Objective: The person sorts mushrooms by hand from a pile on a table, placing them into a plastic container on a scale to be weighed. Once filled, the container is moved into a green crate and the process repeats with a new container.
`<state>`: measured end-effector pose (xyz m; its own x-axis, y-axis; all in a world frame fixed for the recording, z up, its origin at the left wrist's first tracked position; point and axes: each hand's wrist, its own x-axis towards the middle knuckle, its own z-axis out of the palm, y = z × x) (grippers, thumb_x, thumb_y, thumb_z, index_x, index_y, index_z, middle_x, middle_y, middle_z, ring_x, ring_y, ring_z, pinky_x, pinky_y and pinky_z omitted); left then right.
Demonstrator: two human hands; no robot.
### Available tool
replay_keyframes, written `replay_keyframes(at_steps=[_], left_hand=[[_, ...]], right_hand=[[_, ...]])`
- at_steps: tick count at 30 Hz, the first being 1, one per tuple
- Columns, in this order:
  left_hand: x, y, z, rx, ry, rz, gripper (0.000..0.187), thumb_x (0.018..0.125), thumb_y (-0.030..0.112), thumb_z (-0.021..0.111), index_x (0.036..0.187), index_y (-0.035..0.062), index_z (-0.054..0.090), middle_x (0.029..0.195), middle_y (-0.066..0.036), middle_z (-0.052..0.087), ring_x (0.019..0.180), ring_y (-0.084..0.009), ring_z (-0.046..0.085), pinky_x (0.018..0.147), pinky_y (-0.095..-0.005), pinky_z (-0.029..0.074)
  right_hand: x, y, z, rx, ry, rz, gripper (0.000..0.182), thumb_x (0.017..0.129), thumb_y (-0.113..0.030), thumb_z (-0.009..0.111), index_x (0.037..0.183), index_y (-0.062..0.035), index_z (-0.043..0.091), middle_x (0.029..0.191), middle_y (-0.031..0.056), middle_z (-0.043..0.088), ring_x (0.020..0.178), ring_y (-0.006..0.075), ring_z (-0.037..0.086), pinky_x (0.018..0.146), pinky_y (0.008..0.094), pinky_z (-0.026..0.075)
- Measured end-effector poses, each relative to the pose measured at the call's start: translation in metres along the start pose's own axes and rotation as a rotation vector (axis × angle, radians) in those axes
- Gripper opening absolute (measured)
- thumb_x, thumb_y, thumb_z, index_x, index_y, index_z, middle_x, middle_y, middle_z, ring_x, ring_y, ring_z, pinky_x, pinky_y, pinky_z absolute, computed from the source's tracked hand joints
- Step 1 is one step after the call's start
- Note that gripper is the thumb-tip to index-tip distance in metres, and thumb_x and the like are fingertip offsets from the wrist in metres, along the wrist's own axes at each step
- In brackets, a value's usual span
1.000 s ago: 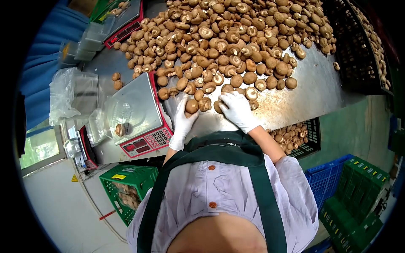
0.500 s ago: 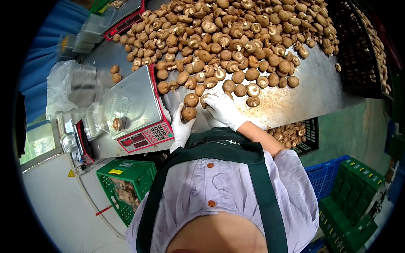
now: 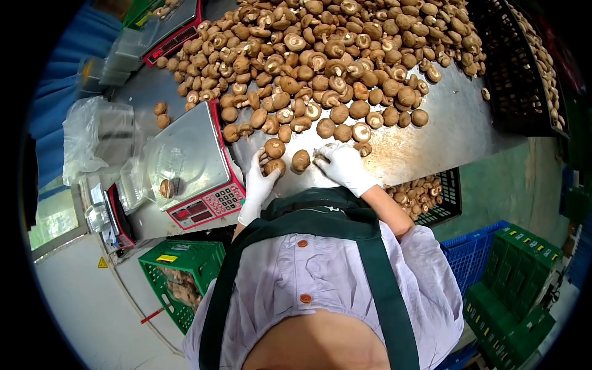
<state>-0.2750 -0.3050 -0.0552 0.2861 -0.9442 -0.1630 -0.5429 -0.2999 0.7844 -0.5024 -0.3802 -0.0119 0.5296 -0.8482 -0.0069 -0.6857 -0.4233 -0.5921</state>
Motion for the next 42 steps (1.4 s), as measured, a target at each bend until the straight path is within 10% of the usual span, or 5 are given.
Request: replay_keyframes(at_steps=[7,14,23,30,42], left_hand=[[0.044,0.019,0.001,0.232,0.357,0.311,0.033,0.074,0.015,0.066,0.106,0.0053,0.059,0.113,-0.015,0.056,0.102,-0.0323,0.054,0.087,-0.0392,0.044],[0.102,0.034,0.004,0.663,0.119,-0.04,0.056,0.083,0.037,0.053,0.133,0.0146,0.041,0.127,-0.015,0.05,0.125,-0.0301,0.039,0.101,-0.0567,0.023],[0.067,0.053,-0.021,-0.419,0.062,0.217,0.065,0.069,-0.002,0.068,0.129,-0.0009,0.042,0.128,-0.014,0.05,0.121,-0.0219,0.046,0.104,-0.0329,0.034],[0.05,0.06,-0.009,-1.623,-0.342,-0.09,0.064,0.083,0.001,0.059,0.138,0.003,0.027,0.136,-0.018,0.037,0.124,-0.0313,0.041,0.101,-0.0458,0.039],[0.04,0.05,0.007,-1.738,-0.302,-0.295,0.051,0.09,0.015,0.051,0.136,0.0094,0.031,0.134,-0.017,0.04,0.123,-0.0382,0.041,0.099,-0.0531,0.038]], right_hand=[[0.025,0.011,-0.01,0.012,0.081,0.137,0.023,0.079,-0.025,0.061,0.098,-0.0128,0.063,0.083,0.014,0.062,0.077,0.0291,0.061,0.065,0.0399,0.049],[0.074,0.002,0.033,-0.142,0.067,0.047,0.04,0.075,-0.038,0.064,0.092,-0.0021,0.056,0.076,0.017,0.062,0.069,0.0336,0.061,0.061,0.0417,0.049],[0.05,-0.007,-0.012,0.622,-0.05,0.321,0.05,0.068,-0.016,0.07,0.116,-0.0051,0.057,0.101,0.0182,0.064,0.091,0.0228,0.064,0.081,0.0305,0.049],[0.029,-0.015,-0.016,1.07,0.043,0.249,0.052,0.071,-0.002,0.065,0.12,-0.0008,0.051,0.11,0.0076,0.059,0.102,0.0142,0.056,0.089,0.027,0.046],[0.02,-0.011,-0.015,1.244,0.081,0.26,0.052,0.072,0.005,0.063,0.121,-0.0006,0.046,0.121,0.0108,0.052,0.112,0.0176,0.051,0.096,0.0308,0.042]])
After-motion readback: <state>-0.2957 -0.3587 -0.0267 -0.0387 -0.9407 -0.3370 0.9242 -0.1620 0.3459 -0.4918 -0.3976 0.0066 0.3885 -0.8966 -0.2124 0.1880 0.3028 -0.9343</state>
